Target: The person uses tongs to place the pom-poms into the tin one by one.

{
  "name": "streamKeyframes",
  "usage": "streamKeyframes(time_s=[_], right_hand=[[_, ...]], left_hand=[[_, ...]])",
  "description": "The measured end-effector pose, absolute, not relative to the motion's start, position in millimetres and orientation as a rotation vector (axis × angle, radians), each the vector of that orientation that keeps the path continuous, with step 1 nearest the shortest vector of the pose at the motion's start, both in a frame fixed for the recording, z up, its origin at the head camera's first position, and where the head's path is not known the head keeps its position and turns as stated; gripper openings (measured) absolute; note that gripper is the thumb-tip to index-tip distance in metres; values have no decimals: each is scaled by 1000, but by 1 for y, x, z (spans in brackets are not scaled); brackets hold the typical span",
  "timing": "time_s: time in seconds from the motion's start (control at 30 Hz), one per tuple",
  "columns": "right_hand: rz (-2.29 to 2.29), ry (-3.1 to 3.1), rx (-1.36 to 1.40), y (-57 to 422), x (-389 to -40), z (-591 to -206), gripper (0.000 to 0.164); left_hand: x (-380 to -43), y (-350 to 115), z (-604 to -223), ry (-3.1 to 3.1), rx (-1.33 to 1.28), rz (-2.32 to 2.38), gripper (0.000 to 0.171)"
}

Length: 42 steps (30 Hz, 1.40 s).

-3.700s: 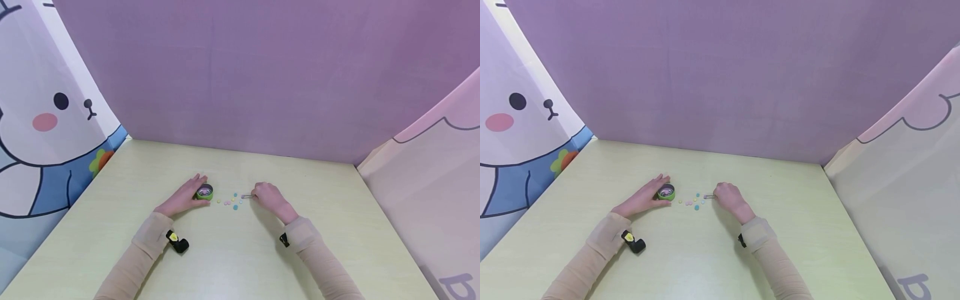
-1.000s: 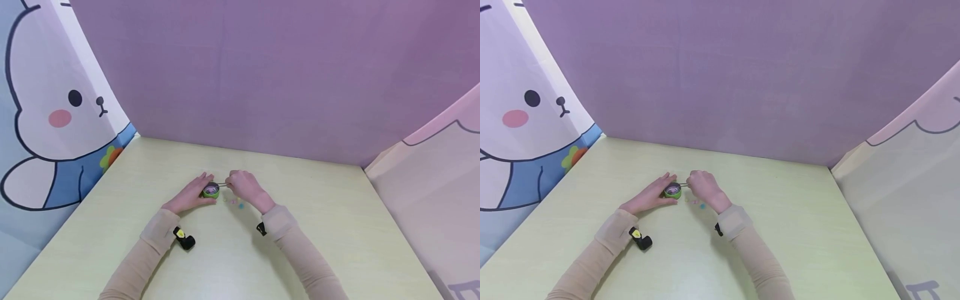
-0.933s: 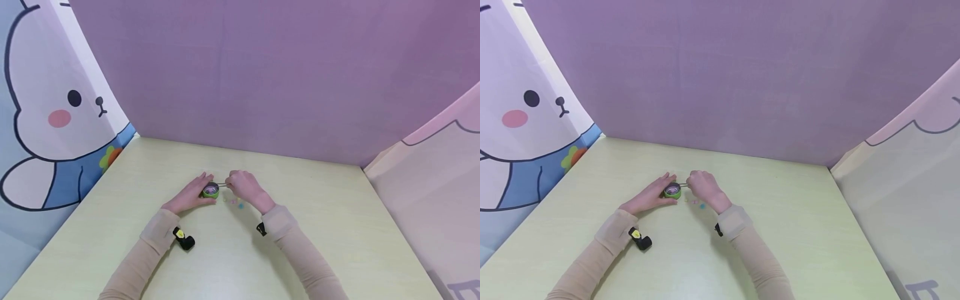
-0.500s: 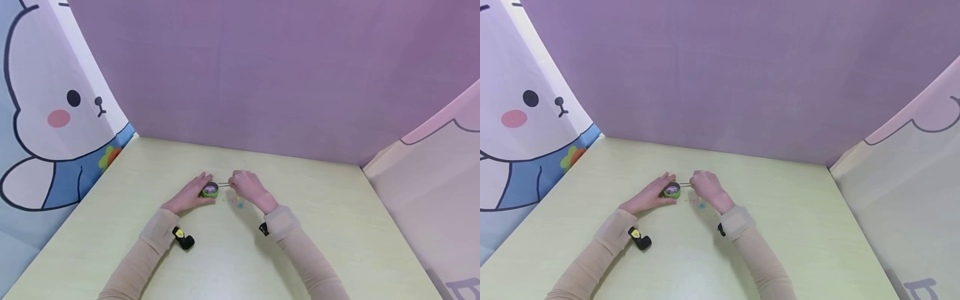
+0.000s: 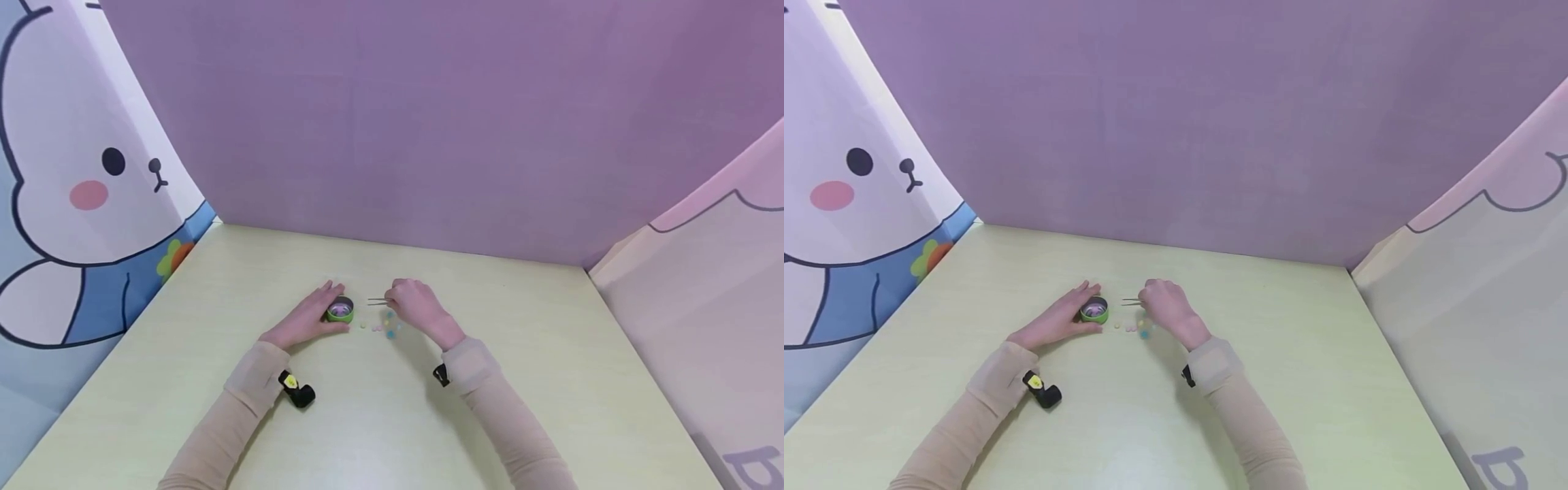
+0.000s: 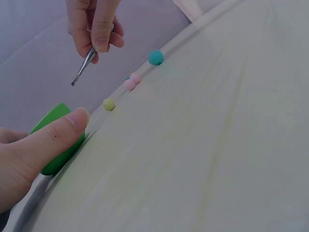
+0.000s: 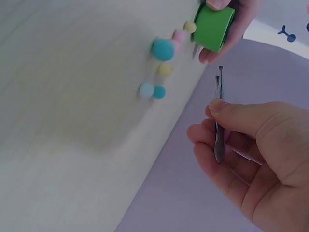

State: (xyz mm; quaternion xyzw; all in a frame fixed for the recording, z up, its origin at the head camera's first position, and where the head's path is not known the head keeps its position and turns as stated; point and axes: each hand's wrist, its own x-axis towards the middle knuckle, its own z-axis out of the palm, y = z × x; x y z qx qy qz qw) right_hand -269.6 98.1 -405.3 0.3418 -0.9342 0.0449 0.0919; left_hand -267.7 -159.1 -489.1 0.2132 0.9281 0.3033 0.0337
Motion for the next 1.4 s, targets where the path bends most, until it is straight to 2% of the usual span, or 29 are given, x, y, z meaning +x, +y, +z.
streamKeyframes(time_s=[0.73, 1.4], right_hand=[[146, -2862, 948, 131, -269, -420, 13], [131, -2864, 960, 134, -272, -430, 15]], left_hand=[[-268, -158, -491, 2872, 688, 936, 100], [-266, -157, -488, 2868, 668, 938, 98]])
